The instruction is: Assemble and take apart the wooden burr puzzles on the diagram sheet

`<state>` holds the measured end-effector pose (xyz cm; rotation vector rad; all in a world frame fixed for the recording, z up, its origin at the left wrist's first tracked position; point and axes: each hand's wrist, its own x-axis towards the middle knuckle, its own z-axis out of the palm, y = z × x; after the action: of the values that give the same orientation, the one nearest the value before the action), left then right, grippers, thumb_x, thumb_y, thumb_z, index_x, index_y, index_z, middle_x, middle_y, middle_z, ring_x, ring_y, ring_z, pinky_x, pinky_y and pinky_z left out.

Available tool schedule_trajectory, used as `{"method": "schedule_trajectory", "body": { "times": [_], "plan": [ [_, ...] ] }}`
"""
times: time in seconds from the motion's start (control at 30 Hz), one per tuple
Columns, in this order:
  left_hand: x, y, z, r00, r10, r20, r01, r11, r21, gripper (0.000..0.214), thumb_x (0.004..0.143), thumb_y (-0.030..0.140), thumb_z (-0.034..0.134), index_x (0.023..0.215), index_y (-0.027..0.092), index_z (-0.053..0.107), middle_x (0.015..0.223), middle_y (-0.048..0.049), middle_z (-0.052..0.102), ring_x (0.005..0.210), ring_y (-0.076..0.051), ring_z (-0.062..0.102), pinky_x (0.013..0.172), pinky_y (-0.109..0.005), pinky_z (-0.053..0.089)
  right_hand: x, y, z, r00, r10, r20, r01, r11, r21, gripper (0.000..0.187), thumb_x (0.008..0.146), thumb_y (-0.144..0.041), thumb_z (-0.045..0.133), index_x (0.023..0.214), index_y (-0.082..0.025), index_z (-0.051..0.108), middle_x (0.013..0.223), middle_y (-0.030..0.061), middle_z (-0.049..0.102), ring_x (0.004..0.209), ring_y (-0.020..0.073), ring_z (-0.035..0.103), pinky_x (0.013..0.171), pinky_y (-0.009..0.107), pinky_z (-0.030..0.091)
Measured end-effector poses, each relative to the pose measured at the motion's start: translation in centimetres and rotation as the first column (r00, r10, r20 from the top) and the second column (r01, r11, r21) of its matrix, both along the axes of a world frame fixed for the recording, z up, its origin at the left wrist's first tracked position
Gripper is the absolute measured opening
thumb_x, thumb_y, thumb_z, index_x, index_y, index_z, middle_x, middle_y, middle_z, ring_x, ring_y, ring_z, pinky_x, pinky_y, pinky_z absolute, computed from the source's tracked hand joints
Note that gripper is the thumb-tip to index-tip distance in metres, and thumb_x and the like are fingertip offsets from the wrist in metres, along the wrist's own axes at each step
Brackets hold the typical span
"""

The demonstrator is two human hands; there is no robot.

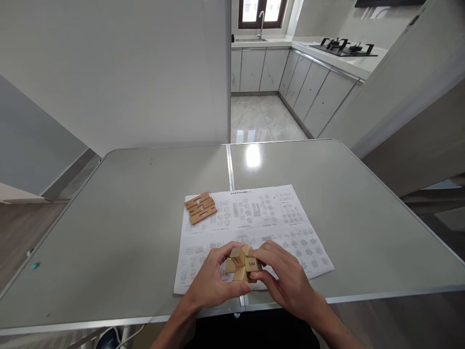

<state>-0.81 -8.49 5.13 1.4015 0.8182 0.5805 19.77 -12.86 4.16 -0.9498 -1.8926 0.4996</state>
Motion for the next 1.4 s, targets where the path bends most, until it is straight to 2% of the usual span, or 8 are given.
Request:
{"method": "schedule_trajectory", "body": {
  "times": [0.2,0.37,0.5,0.73,0.9,1.03,1.2,1.4],
  "plan": [
    [0.1,-0.1,-0.3,0.999,-0.031,0.03,0.032,0.999,-0.032,0.06,0.073,0.064,0.081,0.108,0.017,0.07,0.084,0.0001,0.058,0.074,-0.015,0.048,0.069,-0.026,0.04,0.3,0.2,0.1,0.999,0.029,0.036,-0.031,0.999,0.037,0.028,0.11,-0.022,0.051,0.137,-0.022,0.057,0.083,0.0038,0.063,0.072,0.0204,0.055,0.064,0.033,0.051],
    [0.3,-0.2,-0.8,0.996,-0.044,0.075,0.047,0.998,-0.045,0.066,0.075,0.079,0.073,0.095,0.017,0.065,0.079,0.0003,0.053,0.071,-0.013,0.043,0.065,-0.025,0.038,0.4,0.2,0.1,0.994,0.078,0.072,-0.083,0.995,0.057,0.023,0.112,-0.025,0.048,0.131,-0.02,0.058,0.085,0.0059,0.065,0.075,0.0211,0.056,0.067,0.035,0.052],
    [0.2,-0.4,-1.1,0.991,-0.062,0.12,0.078,0.988,-0.132,0.073,0.071,0.088,0.07,0.084,0.017,0.06,0.076,0.0003,0.051,0.068,-0.013,0.043,0.063,-0.025,0.039,0.5,0.2,0.5,0.985,0.118,0.129,-0.129,0.988,0.082,0.019,0.113,-0.025,0.045,0.127,-0.019,0.057,0.09,0.0076,0.067,0.076,0.0209,0.055,0.069,0.036,0.052],
    [-0.3,-0.4,-1.3,0.956,-0.215,0.2,0.265,0.926,-0.271,0.066,0.074,0.08,0.074,0.091,0.017,0.066,0.078,-0.0045,0.069,0.073,-0.021,0.063,0.066,-0.029,0.05,0.6,0.3,1.3,0.958,0.195,0.21,-0.221,0.969,0.108,0.024,0.115,-0.031,0.043,0.126,-0.017,0.059,0.082,0.0055,0.065,0.073,0.0203,0.05,0.068,0.035,0.049],
    [-0.3,0.2,-1.1,0.961,-0.205,0.187,0.243,0.947,-0.208,0.067,0.07,0.079,0.078,0.086,0.016,0.063,0.074,-0.0018,0.063,0.069,-0.016,0.057,0.064,-0.027,0.046,0.5,0.3,1.5,0.967,0.171,0.188,-0.195,0.974,0.113,0.023,0.114,-0.029,0.046,0.124,-0.019,0.062,0.083,0.0052,0.066,0.073,0.0204,0.053,0.068,0.035,0.049],
    [-0.5,0.5,-1.0,0.95,-0.234,0.206,0.277,0.937,-0.215,0.073,0.065,0.083,0.08,0.086,0.016,0.062,0.073,0.0002,0.059,0.065,-0.012,0.049,0.06,-0.024,0.039,0.2,0.2,2.1,0.965,0.171,0.2,-0.202,0.969,0.145,0.019,0.113,-0.026,0.047,0.119,-0.019,0.063,0.082,0.0049,0.068,0.073,0.0199,0.054,0.069,0.034,0.049],
    [-0.6,0.4,-1.6,0.909,-0.29,0.3,0.366,0.899,-0.24,0.079,0.061,0.087,0.081,0.088,0.015,0.062,0.075,-0.0026,0.063,0.065,-0.015,0.056,0.058,-0.024,0.044,-0.1,0.2,2.9,0.967,0.159,0.199,-0.204,0.951,0.232,0.019,0.113,-0.022,0.046,0.106,-0.015,0.063,0.076,0.0043,0.066,0.068,0.0177,0.05,0.064,0.033,0.045],
    [-0.5,0.2,-1.5,0.914,-0.286,0.289,0.358,0.903,-0.238,0.079,0.062,0.09,0.077,0.082,0.015,0.061,0.073,-0.001,0.059,0.063,-0.014,0.052,0.057,-0.024,0.043,-0.2,0.3,2.6,0.962,0.164,0.22,-0.216,0.947,0.236,0.021,0.114,-0.025,0.044,0.109,-0.016,0.062,0.075,0.0041,0.065,0.067,0.0176,0.049,0.063,0.033,0.046]
  ]
}}
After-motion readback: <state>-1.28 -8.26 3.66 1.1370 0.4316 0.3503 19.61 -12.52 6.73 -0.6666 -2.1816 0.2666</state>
